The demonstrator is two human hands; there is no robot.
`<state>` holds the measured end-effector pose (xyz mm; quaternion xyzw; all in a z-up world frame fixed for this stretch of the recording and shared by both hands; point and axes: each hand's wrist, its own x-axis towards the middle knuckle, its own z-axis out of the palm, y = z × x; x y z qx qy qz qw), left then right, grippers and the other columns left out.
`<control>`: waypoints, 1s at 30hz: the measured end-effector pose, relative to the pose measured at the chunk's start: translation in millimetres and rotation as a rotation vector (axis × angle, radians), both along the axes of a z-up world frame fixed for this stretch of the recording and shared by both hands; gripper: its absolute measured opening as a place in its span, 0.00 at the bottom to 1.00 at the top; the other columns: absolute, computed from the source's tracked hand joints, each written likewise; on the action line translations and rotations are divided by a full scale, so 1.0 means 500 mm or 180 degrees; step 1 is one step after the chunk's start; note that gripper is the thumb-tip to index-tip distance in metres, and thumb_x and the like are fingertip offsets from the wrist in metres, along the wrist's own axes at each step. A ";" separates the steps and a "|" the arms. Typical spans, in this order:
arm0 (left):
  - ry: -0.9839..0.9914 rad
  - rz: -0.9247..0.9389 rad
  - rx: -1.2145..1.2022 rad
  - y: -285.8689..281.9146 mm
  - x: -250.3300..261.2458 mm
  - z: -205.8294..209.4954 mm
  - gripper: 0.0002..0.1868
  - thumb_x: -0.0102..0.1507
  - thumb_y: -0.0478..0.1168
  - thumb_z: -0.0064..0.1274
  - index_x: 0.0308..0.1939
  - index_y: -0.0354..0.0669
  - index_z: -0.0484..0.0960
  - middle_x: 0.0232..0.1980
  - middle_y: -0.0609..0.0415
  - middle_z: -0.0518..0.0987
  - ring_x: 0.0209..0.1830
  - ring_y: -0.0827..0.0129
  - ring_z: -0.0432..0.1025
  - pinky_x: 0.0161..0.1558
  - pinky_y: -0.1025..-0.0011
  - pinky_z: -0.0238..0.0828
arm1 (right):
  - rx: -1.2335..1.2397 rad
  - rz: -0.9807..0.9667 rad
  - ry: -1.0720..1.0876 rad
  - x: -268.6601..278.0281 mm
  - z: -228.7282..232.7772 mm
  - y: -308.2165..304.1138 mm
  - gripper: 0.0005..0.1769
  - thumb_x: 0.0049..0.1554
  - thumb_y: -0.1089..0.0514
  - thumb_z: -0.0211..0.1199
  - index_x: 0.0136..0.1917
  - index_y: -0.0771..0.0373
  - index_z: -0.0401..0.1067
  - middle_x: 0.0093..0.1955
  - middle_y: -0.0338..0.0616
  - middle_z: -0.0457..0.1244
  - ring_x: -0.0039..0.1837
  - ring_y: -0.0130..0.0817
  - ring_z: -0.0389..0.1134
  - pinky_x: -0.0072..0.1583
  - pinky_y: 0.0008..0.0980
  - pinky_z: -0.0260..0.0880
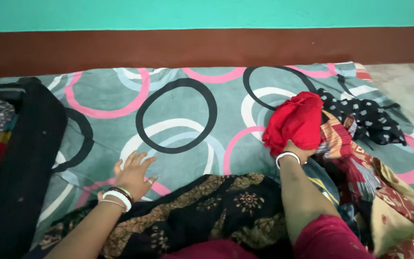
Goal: The person folds a red patterned cloth and a plain red cloth on a patterned floor mat, smoothing them out before rolling or folding them into compact bundles. The folded items are then placed into an open black suitcase. Finally, the person picks up a red and yellow patterned cloth and begins to unfold it.
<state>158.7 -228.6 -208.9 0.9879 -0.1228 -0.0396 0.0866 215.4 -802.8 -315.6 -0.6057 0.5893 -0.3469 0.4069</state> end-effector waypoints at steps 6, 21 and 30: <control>0.0115 0.0769 -0.1736 0.023 0.025 -0.074 0.27 0.63 0.52 0.54 0.66 0.53 0.76 0.66 0.49 0.79 0.68 0.56 0.71 0.66 0.62 0.67 | -0.1745 0.2606 -0.1446 0.131 0.033 0.189 0.25 0.48 0.68 0.59 0.61 0.68 0.70 0.52 0.58 0.68 0.50 0.54 0.70 0.50 0.45 0.68; 0.1223 0.0830 -0.0023 -0.172 0.043 0.063 0.52 0.59 0.57 0.61 0.81 0.65 0.47 0.85 0.51 0.46 0.83 0.49 0.47 0.76 0.43 0.49 | -0.2406 0.8279 0.2870 -0.088 0.062 0.579 0.50 0.54 0.62 0.62 0.83 0.31 0.47 0.68 0.57 0.64 0.68 0.55 0.67 0.67 0.47 0.64; 0.1208 0.1577 -0.0719 0.005 0.079 -0.111 0.46 0.61 0.49 0.57 0.80 0.56 0.53 0.80 0.42 0.55 0.82 0.45 0.47 0.76 0.52 0.48 | -0.2061 0.7768 0.3105 -0.118 0.137 0.590 0.43 0.57 0.59 0.58 0.81 0.28 0.54 0.67 0.53 0.65 0.65 0.53 0.69 0.64 0.46 0.67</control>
